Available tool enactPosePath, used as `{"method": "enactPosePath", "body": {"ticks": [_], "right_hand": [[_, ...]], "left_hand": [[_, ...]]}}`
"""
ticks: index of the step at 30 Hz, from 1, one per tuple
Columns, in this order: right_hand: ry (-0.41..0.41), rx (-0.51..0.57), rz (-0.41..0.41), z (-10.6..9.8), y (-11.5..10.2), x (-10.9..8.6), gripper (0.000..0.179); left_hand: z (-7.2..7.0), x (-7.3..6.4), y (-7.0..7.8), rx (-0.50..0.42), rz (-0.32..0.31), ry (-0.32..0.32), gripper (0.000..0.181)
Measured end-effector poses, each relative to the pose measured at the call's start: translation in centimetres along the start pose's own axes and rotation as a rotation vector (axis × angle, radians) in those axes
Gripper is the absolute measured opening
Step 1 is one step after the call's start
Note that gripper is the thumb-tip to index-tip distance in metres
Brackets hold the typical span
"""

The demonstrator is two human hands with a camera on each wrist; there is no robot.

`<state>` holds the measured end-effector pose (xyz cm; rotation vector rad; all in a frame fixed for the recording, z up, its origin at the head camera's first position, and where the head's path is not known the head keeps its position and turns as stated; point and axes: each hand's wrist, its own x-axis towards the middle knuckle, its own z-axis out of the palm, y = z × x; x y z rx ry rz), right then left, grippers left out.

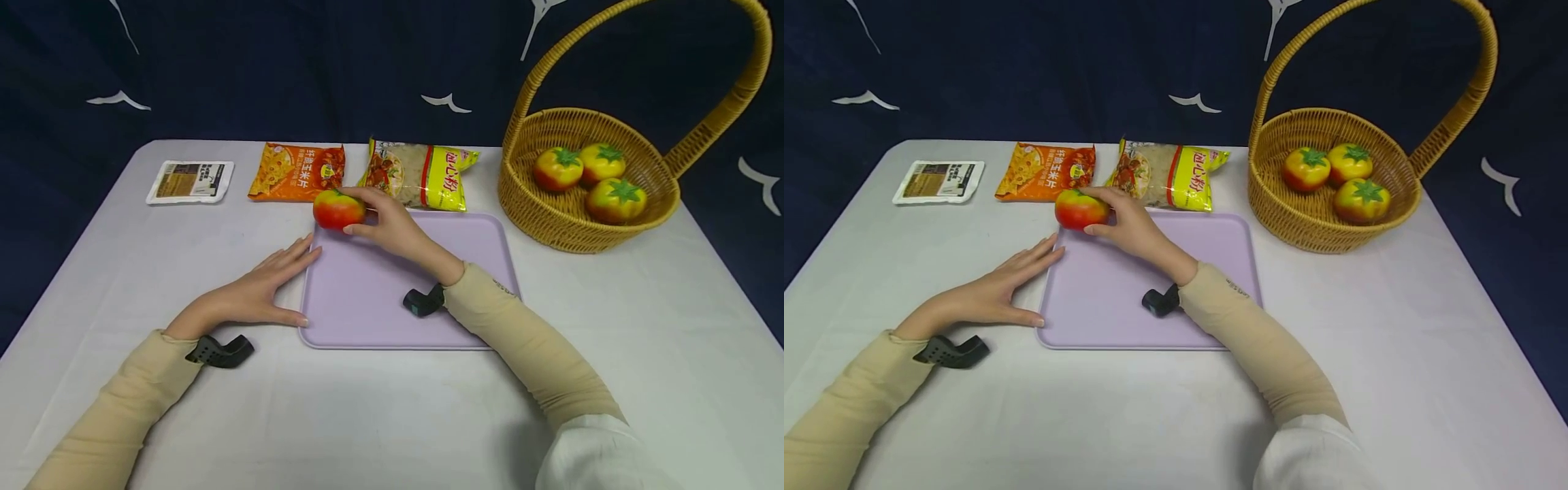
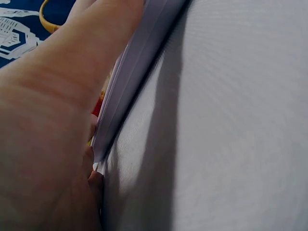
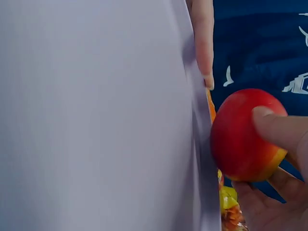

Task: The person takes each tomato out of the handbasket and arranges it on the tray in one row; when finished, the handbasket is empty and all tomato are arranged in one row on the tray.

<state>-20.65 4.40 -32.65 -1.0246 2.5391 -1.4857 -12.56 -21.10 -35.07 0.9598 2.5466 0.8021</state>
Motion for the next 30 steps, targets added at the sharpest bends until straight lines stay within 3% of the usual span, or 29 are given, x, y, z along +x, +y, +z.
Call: {"method": "enactPosePath", "body": {"ticks": [5,14,30], "right_hand": [[-0.022,-0.088,-0.04,0.38,0.36,0.03,0.053],[-0.054,-0.144,-0.068,0.64,0.3,-0.24,0.051],[0.0,-0.12,-0.066,0.62,-0.37,-0.66,0.055]], "left_hand": [[-0.06,-0.08,0.06,-0.005,0.0,0.004,0.104],[0.02,-0.04,0.16,-0.014,0.001,0.01,0.104],[0.15,-0.07,0.1,-0.003,0.019,0.016,0.102]]}}
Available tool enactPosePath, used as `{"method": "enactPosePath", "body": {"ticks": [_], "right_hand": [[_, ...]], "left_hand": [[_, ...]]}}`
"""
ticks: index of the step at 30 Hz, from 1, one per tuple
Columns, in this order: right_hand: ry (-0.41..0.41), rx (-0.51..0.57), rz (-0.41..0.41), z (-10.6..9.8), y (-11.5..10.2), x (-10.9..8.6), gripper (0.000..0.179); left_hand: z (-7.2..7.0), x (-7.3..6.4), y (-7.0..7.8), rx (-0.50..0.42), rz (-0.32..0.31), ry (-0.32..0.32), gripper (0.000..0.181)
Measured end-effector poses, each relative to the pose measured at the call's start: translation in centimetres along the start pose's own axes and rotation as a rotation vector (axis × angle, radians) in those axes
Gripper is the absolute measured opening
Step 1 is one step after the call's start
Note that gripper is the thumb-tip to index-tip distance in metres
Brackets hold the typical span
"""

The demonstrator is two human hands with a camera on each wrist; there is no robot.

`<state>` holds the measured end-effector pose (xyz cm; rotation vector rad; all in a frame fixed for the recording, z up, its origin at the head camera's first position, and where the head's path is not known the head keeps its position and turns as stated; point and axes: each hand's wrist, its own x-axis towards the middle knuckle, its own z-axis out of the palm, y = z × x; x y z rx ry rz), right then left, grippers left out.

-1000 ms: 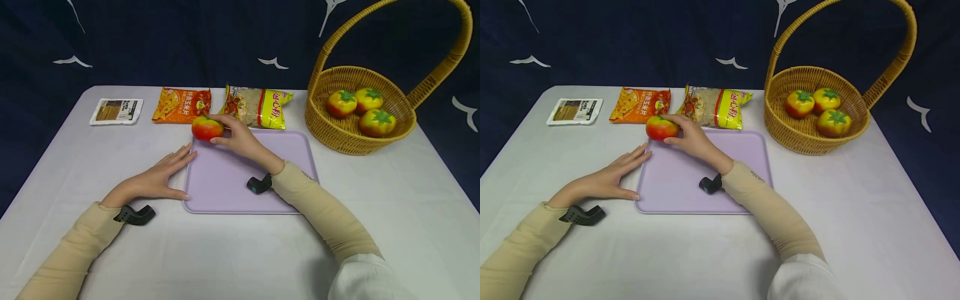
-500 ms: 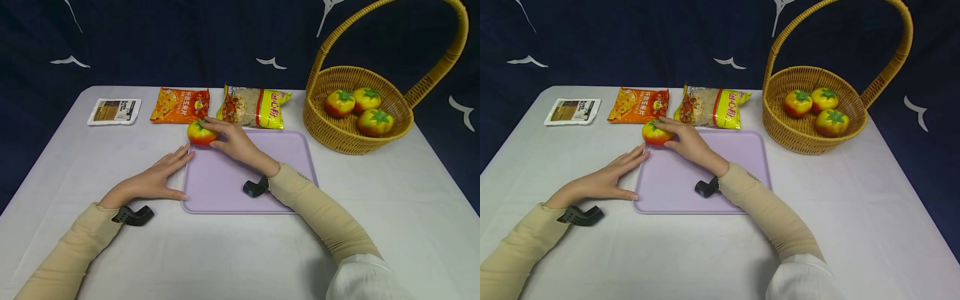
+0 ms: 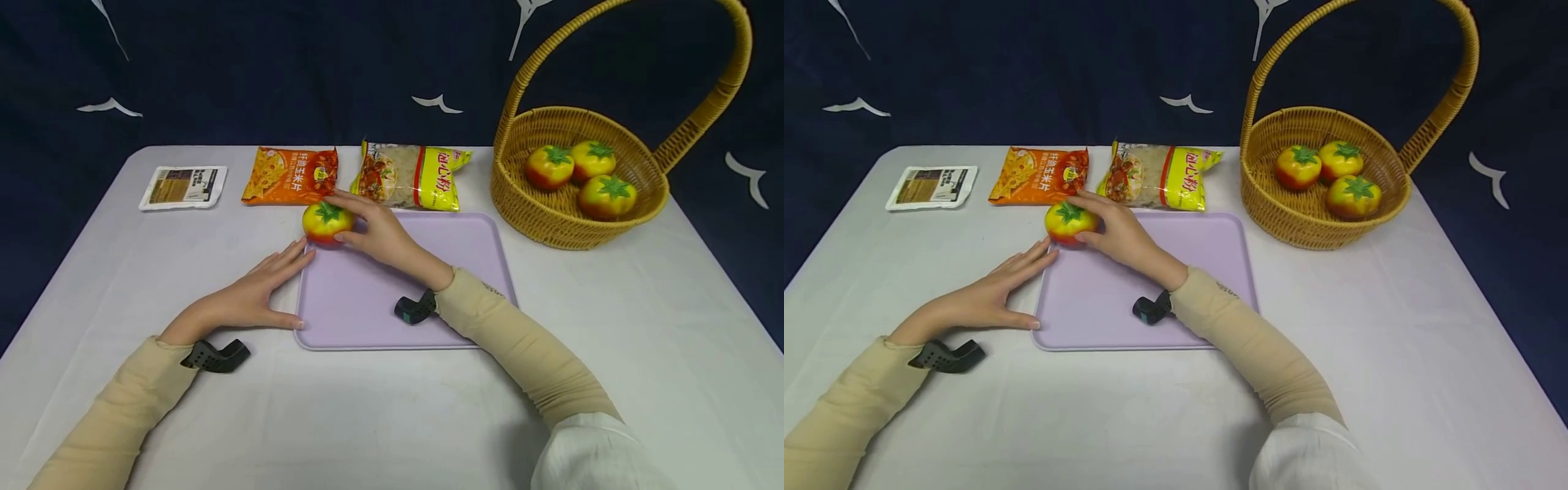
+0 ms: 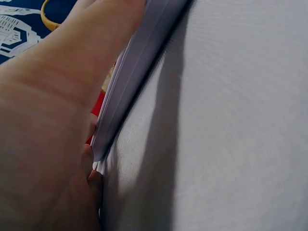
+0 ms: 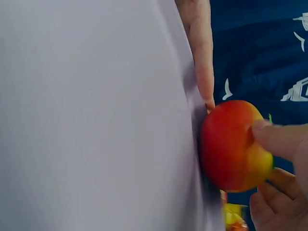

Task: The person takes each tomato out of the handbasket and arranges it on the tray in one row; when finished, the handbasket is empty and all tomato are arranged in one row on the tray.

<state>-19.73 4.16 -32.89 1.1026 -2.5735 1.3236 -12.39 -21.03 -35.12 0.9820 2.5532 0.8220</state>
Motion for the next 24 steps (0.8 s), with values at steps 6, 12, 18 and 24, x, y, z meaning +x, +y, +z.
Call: {"method": "enactPosePath", "body": {"ticks": [6,12,18,24], "right_hand": [[0.074,0.098,0.049,-3.3,-1.8,-0.6,0.05],[0.278,0.292,0.062,-9.2,-2.9,-1.5,0.042],[0.607,0.549,0.008,-16.2,-2.9,-3.4,0.03],[0.848,0.78,0.098,-22.7,0.0,-5.7,0.026]], "left_hand": [[0.3,-0.1,-0.2,0.008,0.017,0.013,0.102],[0.1,-0.1,-0.2,0.009,0.028,0.021,0.103],[0.0,0.0,-0.2,0.005,0.018,0.014,0.103],[0.1,-0.1,-0.2,-0.001,0.02,0.023,0.104]]}}
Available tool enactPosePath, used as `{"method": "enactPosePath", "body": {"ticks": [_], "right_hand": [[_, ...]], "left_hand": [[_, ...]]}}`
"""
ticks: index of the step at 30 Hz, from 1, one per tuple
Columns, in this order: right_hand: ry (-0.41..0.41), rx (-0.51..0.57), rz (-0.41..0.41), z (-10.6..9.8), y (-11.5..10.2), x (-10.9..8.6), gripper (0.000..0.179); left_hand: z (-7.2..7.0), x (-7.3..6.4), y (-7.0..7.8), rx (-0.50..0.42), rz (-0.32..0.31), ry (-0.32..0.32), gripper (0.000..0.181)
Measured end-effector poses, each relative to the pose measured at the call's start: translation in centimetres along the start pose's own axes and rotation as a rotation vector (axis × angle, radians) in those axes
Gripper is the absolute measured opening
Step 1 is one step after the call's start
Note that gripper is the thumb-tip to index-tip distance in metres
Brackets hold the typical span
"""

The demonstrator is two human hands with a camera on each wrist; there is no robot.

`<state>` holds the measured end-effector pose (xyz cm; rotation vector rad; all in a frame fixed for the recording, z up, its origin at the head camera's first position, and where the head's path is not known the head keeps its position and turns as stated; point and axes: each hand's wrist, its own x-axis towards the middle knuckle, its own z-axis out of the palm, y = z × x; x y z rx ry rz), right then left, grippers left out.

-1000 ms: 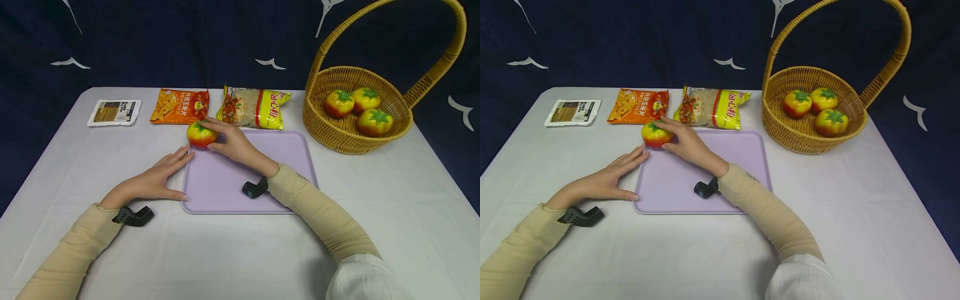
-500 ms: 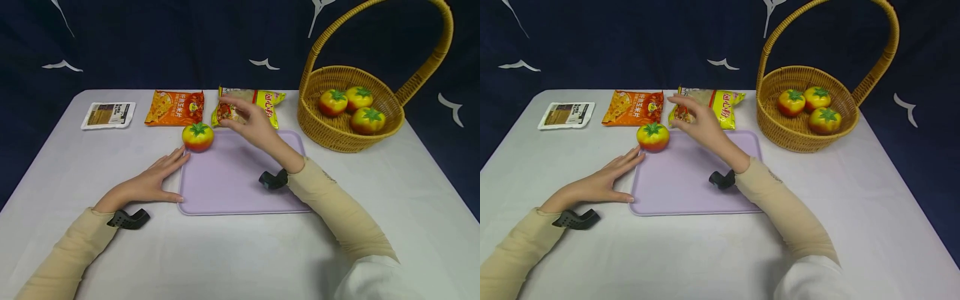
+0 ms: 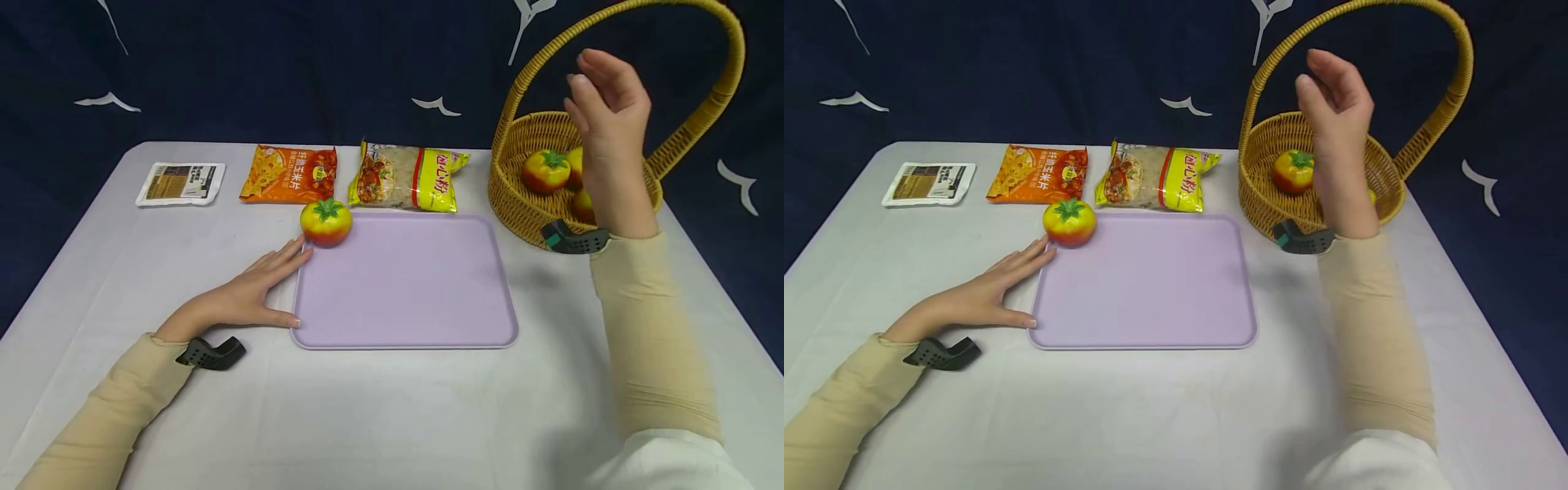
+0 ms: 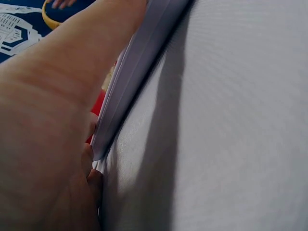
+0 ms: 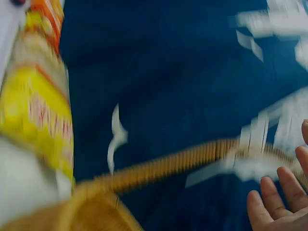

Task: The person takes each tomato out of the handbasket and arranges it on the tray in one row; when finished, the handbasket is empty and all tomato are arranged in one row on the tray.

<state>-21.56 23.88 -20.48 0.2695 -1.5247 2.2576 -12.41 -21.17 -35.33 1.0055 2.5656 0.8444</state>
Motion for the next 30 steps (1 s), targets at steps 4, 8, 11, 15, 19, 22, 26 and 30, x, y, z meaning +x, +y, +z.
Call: {"method": "enactPosePath", "body": {"ticks": [4,8,11,15,19,22,26,30], "right_hand": [[0.189,0.126,0.221,-4.1,0.7,1.9,0.031],[0.348,0.15,0.396,-7.1,2.0,2.8,0.034],[0.434,0.125,0.513,-8.5,2.8,3.2,0.031],[0.417,0.054,0.622,-9.2,3.2,3.4,0.029],[0.205,-0.13,0.718,-9.0,3.4,3.3,0.037],[0.026,-0.362,0.791,-8.7,4.1,3.2,0.05],[-0.211,-0.714,0.802,-8.2,5.1,3.0,0.068],[-0.404,-0.923,0.78,-7.9,5.5,2.8,0.079]], "left_hand": [[0.0,-0.1,0.0,-0.006,-0.01,-0.003,0.104],[0.1,-0.1,0.0,-0.009,-0.016,-0.005,0.104],[0.1,0.0,0.0,-0.008,-0.016,-0.005,0.104],[0.0,0.0,0.1,-0.003,-0.017,-0.001,0.104],[-0.1,0.0,0.2,-0.005,-0.02,0.001,0.104],[-0.1,0.0,0.3,-0.009,-0.023,-0.004,0.104],[0.0,0.0,0.2,-0.01,-0.029,-0.004,0.104],[0.1,0.1,0.0,-0.008,-0.022,0.001,0.104]]}}
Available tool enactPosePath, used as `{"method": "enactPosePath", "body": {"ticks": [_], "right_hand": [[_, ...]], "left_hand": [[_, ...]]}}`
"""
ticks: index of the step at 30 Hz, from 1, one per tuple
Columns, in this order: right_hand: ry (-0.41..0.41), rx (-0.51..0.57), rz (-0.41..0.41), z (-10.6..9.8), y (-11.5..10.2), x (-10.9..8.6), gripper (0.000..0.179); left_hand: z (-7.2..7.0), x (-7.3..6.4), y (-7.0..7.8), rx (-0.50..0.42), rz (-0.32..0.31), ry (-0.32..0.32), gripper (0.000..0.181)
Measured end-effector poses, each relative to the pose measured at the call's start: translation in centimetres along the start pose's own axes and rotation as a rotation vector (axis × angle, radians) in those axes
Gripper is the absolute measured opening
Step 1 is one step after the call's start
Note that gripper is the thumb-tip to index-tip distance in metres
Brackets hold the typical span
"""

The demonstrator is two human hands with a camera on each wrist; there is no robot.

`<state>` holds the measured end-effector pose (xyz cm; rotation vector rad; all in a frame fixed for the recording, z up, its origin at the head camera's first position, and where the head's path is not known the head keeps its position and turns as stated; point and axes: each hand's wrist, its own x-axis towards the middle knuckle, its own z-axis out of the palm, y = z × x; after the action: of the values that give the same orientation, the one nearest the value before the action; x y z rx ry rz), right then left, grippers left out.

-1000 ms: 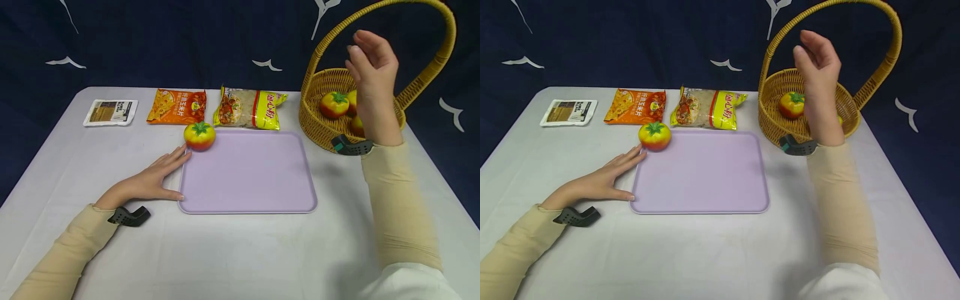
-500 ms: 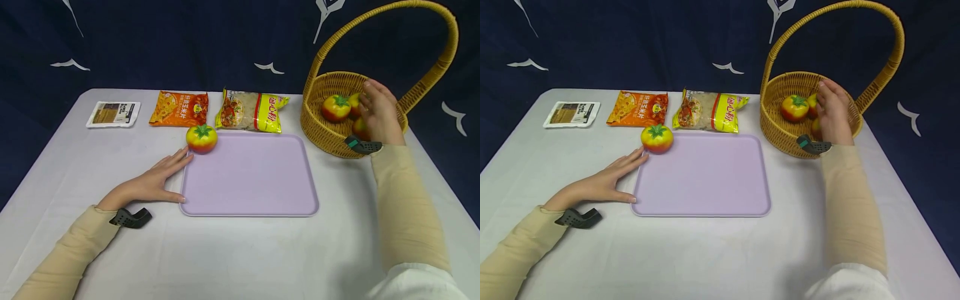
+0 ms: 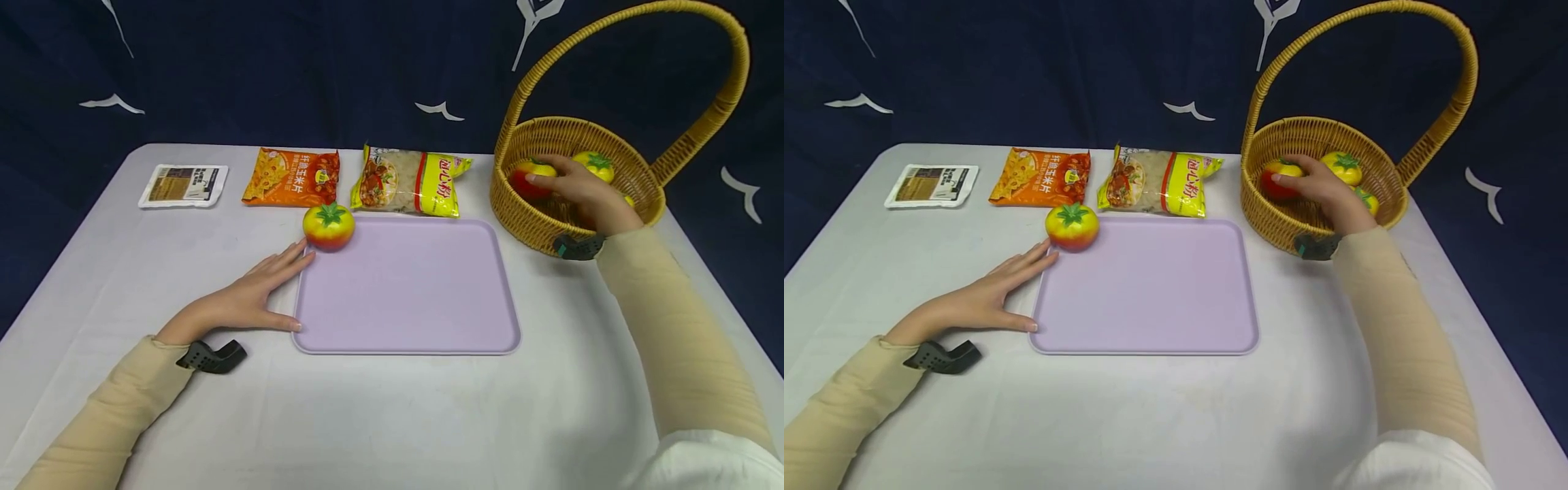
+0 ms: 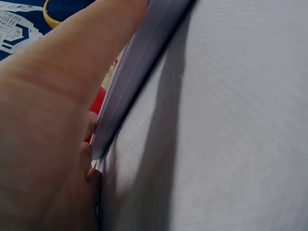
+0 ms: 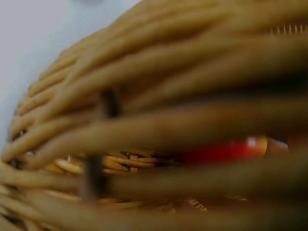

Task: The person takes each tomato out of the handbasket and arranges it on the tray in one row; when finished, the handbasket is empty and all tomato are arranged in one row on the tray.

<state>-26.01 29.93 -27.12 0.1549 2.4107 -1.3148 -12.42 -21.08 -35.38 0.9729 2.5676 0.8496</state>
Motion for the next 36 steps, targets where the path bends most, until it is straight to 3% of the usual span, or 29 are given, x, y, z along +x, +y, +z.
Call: {"method": "enactPosePath", "body": {"ticks": [4,11,15,19,22,25,28,32,36], "right_hand": [[-0.047,-0.046,0.008,0.1,-0.1,0.2,0.084],[-0.04,0.104,0.064,0.3,-0.5,0.3,0.085],[-0.009,0.251,0.021,0.1,-0.6,-0.4,0.08],[0.065,0.491,-0.043,-0.7,-1.5,-2.5,0.071],[0.141,0.701,-0.16,-0.8,-2.8,-4.4,0.059],[0.203,0.887,-0.349,-0.2,-4.1,-6.4,0.05],[0.217,0.965,-0.568,1.5,-5.5,-8.0,0.047],[0.19,0.842,-0.786,4.8,-7.2,-9.3,0.048],[0.125,0.641,-0.864,8.3,-7.7,-8.5,0.051]], "left_hand": [[0.0,0.0,-0.1,0.004,0.009,0.0,0.104],[-0.1,0.0,-0.1,0.005,0.002,0.003,0.104],[0.0,0.0,0.0,0.005,0.002,0.001,0.104],[0.0,0.0,0.2,-0.001,-0.002,0.0,0.105],[-0.1,0.0,0.2,0.003,-0.007,-0.001,0.105],[0.0,0.0,0.1,0.006,-0.01,-0.006,0.105],[0.0,0.0,0.0,0.003,-0.008,-0.007,0.105],[-0.1,0.0,0.0,-0.001,-0.005,-0.006,0.105],[-0.1,0.0,0.1,-0.007,-0.009,-0.01,0.105]]}}
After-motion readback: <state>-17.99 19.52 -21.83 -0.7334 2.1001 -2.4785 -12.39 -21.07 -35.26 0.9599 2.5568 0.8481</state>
